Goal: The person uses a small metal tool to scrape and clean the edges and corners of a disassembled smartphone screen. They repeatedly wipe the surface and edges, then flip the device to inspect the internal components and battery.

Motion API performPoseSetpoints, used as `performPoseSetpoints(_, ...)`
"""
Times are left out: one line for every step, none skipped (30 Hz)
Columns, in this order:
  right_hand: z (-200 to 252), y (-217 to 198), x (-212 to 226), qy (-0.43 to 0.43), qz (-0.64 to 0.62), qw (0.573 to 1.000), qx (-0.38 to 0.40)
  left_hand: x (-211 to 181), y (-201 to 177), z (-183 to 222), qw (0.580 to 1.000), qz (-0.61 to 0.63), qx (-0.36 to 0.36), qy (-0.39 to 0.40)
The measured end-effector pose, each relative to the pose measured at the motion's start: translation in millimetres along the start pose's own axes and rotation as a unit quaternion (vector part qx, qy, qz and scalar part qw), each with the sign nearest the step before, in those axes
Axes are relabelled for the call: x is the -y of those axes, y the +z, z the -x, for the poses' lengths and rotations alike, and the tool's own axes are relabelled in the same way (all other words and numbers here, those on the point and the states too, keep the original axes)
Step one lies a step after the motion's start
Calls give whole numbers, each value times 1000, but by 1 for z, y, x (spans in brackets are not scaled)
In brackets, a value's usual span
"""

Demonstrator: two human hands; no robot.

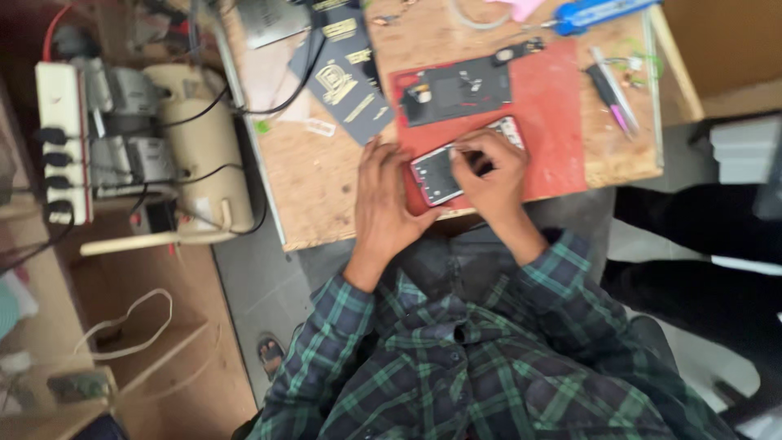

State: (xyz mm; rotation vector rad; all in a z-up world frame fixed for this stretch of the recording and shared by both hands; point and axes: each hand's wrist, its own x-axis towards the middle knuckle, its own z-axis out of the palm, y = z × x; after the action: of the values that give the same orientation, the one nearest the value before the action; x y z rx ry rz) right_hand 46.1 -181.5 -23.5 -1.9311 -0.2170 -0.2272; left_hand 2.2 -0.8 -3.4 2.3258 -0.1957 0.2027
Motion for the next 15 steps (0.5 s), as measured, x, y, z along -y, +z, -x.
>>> performPoseSetpoints(1, -1, -3, -1, -4, 1000, 7, 0, 0, 1, 1000, 7, -4, -7)
performPoseSetpoints(5, -1, -5, 4, -3, 1000, 11, 0, 0, 2, 1000, 19, -3, -14)
performPoseSetpoints(9, 0, -8, 0, 0, 1000, 22, 0, 0, 3, 1000, 19, -4, -20)
performPoseSetpoints(12, 3, -9, -6, 5, 1000, 28, 0, 1, 3, 1000, 20, -5, -21)
performPoseSetpoints(14, 7, -10, -12, 10, 999, 35, 0, 1, 3, 1000, 21, -6, -22)
performPoseSetpoints(15, 10, -9, -24, 20, 999, 36, 0, 0, 3, 1000, 21, -6, -22)
performPoseSetpoints(14, 14, -8, -37, 30, 998, 36, 0, 0, 2, 1000, 21, -7, -21)
performPoseSetpoints(13, 16, -6, -49, 40, 997, 37, 0, 0, 2, 1000, 21, -7, -21)
performPoseSetpoints(13, 18, -4, -47, 46, 997, 39, 0, -1, 3, 1000, 20, -7, -22)
performPoseSetpoints(11, 19, -1, -46, 53, 997, 39, 0, -1, 2, 1000, 20, -7, -22)
performPoseSetpoints(10, 19, 2, -44, 59, 996, 40, 0, -1, 2, 1000, 19, -7, -22)
performPoseSetpoints(8, 18, 4, -46, 62, 996, 41, 0, 0, 2, 1000, 18, -8, -19)
performPoseSetpoints(6, 17, 5, -47, 64, 996, 41, 1, 0, 1, 1000, 18, -9, -16)
performPoseSetpoints(6, 17, 6, -47, 66, 996, 43, 1, 1, 2, 1000, 17, -9, -15)
performPoseSetpoints(6, 16, 7, -49, 72, 995, 50, 1, 1, 3, 1000, 19, -9, -16)
